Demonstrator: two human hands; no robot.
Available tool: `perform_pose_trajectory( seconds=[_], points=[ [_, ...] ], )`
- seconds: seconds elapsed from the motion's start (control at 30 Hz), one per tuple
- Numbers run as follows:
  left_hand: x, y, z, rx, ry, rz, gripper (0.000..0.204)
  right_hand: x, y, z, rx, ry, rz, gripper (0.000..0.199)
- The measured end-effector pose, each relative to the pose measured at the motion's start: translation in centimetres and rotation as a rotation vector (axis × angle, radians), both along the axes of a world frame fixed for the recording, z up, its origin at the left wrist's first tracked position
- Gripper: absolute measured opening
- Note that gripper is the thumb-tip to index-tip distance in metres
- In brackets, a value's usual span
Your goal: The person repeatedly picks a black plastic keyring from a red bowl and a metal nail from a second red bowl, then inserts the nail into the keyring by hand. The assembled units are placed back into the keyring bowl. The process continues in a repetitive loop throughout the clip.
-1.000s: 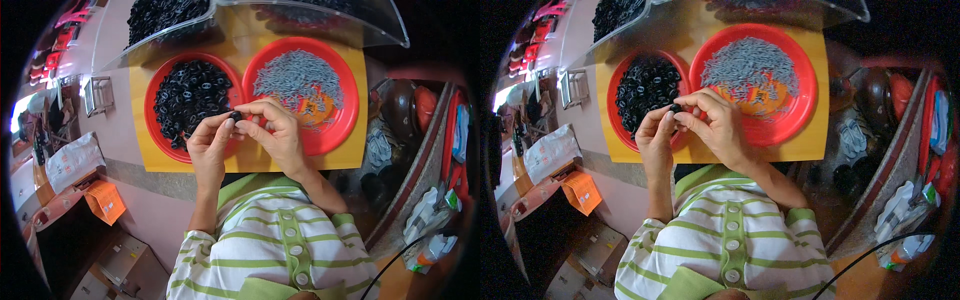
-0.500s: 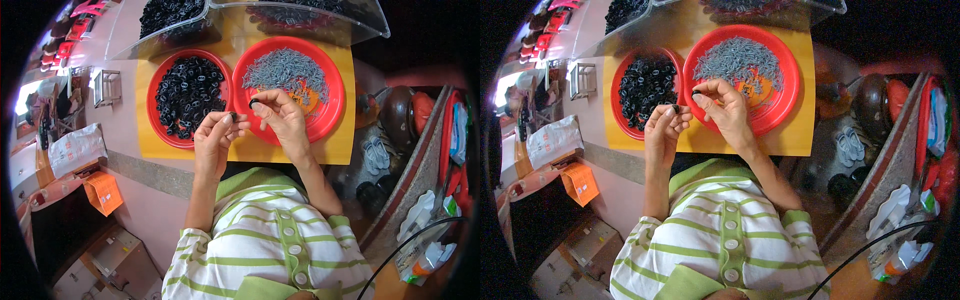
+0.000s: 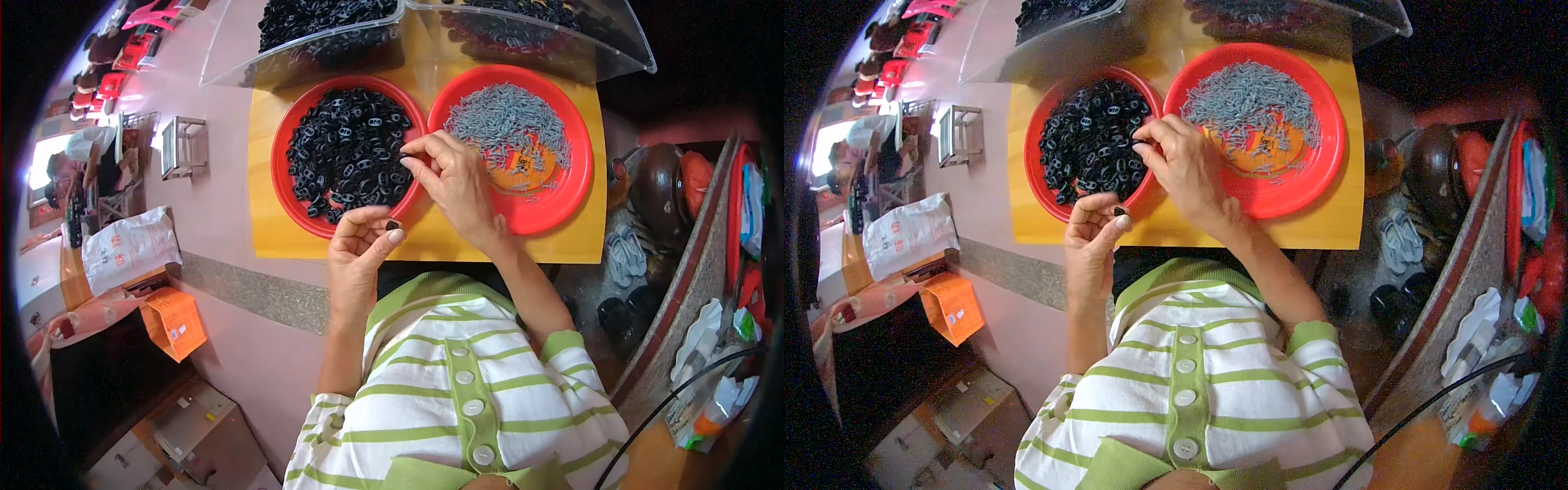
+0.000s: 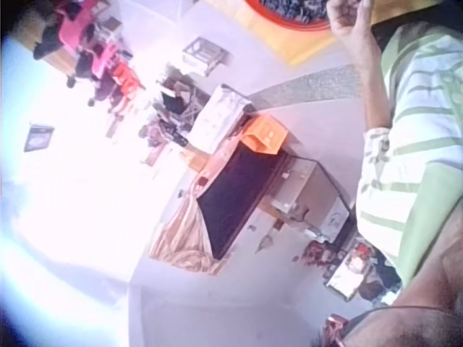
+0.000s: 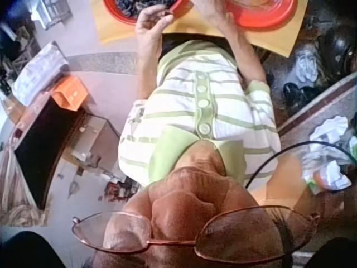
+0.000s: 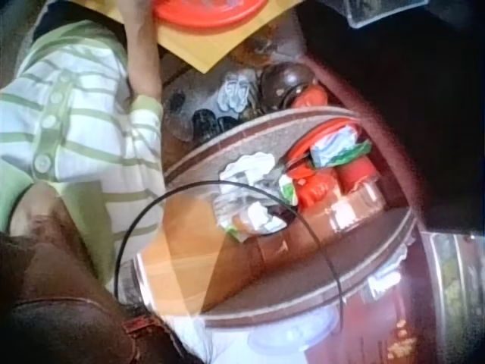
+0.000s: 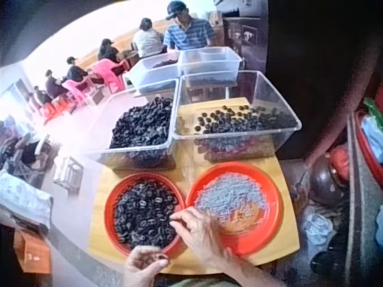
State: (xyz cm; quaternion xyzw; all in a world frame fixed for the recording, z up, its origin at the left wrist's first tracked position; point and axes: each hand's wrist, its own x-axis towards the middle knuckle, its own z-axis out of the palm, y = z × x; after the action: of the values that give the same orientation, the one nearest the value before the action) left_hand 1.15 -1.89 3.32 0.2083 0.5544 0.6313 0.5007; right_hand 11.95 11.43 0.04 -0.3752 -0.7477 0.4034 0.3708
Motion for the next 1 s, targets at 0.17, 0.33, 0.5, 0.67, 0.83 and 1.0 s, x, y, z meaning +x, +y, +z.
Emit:
perform_pose_trajectory(
  seconds=[0.17,0.33,0.5,0.67,0.83,1.0],
  points=[
    [-1.2,-1.2,-1.8,-0.073,0.001,-0.092,0.022,-1.6,-0.7,-1.0,0.159,-0.123,0.04,0.013],
    [-1.5,-1.0,-2.0,-0.075,0.042,-0.1,0.017,-2.0,-1.1,-0.8,0.255,-0.158,0.042,0.015],
    [-1.6,-0.1,-2.2,-0.068,0.092,-0.149,0.019,2.1,0.5,0.8,0.172,-0.205,-0.062,0.011],
    [-1.2,1.0,-2.3,-0.047,-0.026,-0.166,0.018,4.7,2.8,0.2,0.276,-0.36,-0.031,0.009],
    [-1.2,1.7,-2.4,-0.024,-0.178,-0.161,0.015,4.2,3.7,0.5,0.451,-0.556,0.138,0.006],
    [-1.8,2.0,-2.6,-0.023,-0.312,-0.139,0.015,3.6,4.3,0.8,0.589,-0.701,0.243,0.003]
  ],
)
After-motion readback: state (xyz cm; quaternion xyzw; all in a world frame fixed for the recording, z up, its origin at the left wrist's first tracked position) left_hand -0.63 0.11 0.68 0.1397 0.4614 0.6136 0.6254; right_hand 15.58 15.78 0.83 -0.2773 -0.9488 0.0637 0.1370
